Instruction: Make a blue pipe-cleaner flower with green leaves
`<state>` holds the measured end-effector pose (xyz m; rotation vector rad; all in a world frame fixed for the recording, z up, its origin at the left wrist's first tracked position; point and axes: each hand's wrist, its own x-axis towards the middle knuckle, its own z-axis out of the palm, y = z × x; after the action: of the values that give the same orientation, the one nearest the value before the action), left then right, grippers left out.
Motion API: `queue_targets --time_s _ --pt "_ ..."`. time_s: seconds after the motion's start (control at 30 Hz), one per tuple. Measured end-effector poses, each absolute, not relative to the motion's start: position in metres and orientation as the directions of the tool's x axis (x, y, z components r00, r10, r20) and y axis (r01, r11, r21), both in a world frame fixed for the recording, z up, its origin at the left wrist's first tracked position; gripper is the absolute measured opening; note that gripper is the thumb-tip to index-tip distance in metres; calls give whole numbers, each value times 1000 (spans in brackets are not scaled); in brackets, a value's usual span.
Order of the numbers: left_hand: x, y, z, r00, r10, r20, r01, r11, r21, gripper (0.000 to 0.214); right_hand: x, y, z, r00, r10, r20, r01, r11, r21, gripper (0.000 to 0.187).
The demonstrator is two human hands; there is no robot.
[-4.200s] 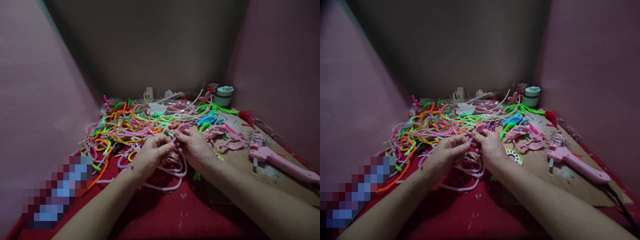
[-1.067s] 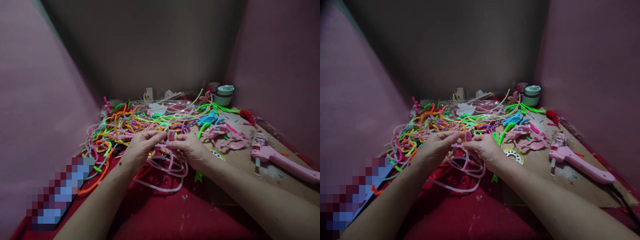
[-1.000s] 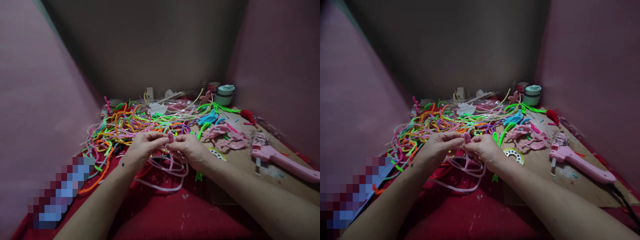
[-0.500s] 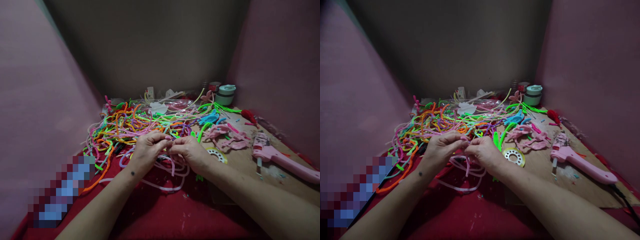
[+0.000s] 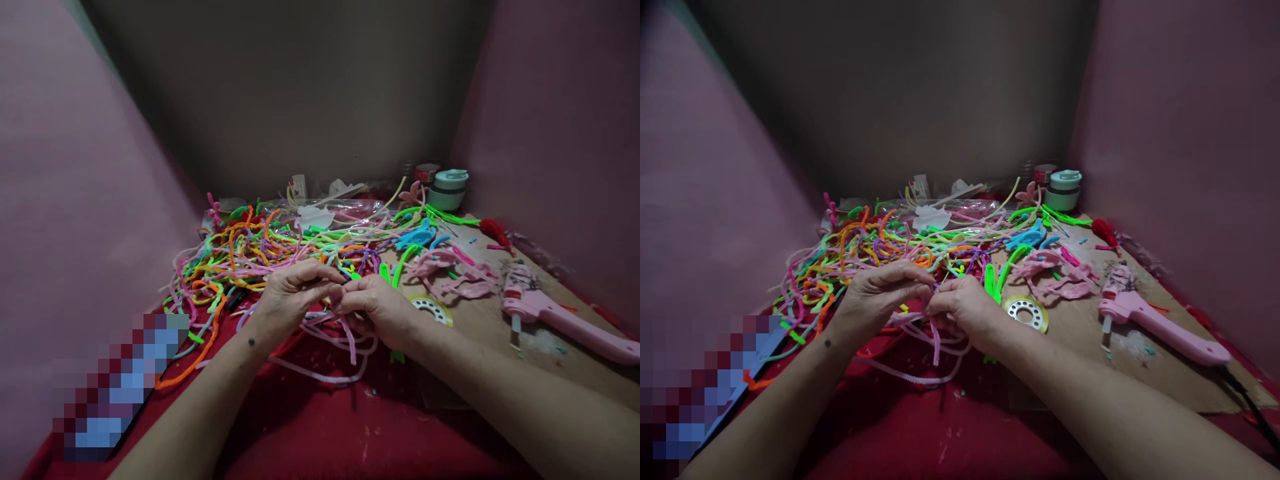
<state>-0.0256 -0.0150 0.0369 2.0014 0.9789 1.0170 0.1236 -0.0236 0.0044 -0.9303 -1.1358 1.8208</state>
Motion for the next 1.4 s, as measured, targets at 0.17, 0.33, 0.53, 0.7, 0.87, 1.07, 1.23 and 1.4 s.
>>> queue_targets --time_s 0.17,0.33,0.53,0.7,0.87,1.07,1.23,1.4 --pt "-29 -13 37 484 758 437 430 -642 635 9 124 -23 3 -427 890 -160 -184 -259 -948 15" --pt "-32 -11 36 571 680 460 523 -733 435 12 123 -26 5 -392 911 -128 -107 -183 -977 15" --pt "-29 -15 38 532 719 447 569 -694 441 14 124 -28 7 -374 925 -66 -69 -99 -993 11" --pt "-27 -16 38 469 794 387 514 -601 612 17 124 -28 6 -391 919 -41 -85 -81 -993 15" --pt "-26 -15 37 446 796 409 520 -603 605 12 123 -29 1 -411 910 -45 -85 -88 -992 14" --pt "-26 -16 39 337 860 384 534 -510 674 15 124 -28 6 -436 898 -54 -119 -117 -986 22" --pt "-26 -16 40 213 908 360 528 -417 740 15 125 -28 8 -449 888 -97 -115 -165 -980 16" --pt "-25 -17 39 220 902 371 528 -430 732 15 123 -29 9 -407 906 -115 -107 -173 -979 18"
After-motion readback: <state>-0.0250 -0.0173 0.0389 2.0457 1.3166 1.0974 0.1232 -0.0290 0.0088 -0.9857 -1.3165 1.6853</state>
